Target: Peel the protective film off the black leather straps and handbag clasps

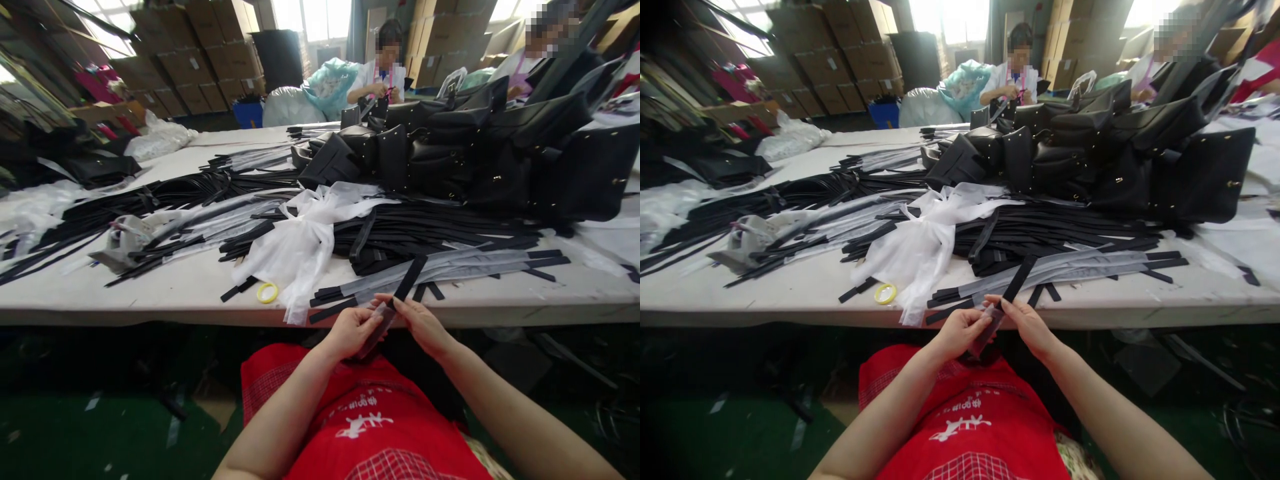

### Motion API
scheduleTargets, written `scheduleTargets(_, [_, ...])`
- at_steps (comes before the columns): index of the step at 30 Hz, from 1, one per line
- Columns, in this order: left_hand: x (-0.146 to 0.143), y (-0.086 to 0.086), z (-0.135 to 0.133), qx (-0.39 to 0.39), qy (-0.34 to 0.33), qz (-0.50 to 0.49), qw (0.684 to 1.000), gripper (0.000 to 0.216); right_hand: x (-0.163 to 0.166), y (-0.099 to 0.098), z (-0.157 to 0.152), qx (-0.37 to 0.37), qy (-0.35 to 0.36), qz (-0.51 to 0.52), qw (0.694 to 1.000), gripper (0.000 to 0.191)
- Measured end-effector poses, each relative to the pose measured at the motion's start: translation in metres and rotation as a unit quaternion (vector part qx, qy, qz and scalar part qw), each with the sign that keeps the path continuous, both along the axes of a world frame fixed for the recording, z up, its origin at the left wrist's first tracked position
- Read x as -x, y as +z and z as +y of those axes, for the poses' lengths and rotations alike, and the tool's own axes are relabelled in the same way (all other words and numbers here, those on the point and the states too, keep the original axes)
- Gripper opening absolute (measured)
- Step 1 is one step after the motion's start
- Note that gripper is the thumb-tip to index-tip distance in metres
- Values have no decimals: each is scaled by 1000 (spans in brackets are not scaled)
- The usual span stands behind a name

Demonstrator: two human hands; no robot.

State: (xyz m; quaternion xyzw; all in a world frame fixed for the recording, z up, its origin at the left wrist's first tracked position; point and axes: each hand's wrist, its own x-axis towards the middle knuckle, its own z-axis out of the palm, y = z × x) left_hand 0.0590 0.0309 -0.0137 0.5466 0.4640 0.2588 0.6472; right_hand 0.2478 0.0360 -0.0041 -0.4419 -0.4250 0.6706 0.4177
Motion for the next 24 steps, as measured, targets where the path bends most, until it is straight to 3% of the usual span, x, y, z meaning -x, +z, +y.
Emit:
scheduleTargets(2, [1, 3, 0, 0, 0, 5, 1000, 56, 2, 0, -2, -3, 5, -3, 1000, 42])
scheduleTargets(6, [5, 4, -2, 41, -1, 5, 999, 57, -9, -1, 6, -13, -58, -23, 998, 44])
scheduleTargets(9, [5, 5, -4, 42, 7, 0, 999, 57, -10, -2, 6, 4, -53, -34, 998, 44])
scheduleTargets(15, [1, 1, -3, 35, 17, -33, 999, 54, 5, -3, -5, 66, 7, 64, 996, 45])
scheduleTargets(19, [-1, -2, -2, 67, 26, -64, 995, 57, 8, -1, -5, 83, -28, 103, 991, 40])
scheduleTargets(24, [4, 7, -9, 58, -82, -43, 994, 46, -4, 12, 6, 41, -139, 114, 983, 38])
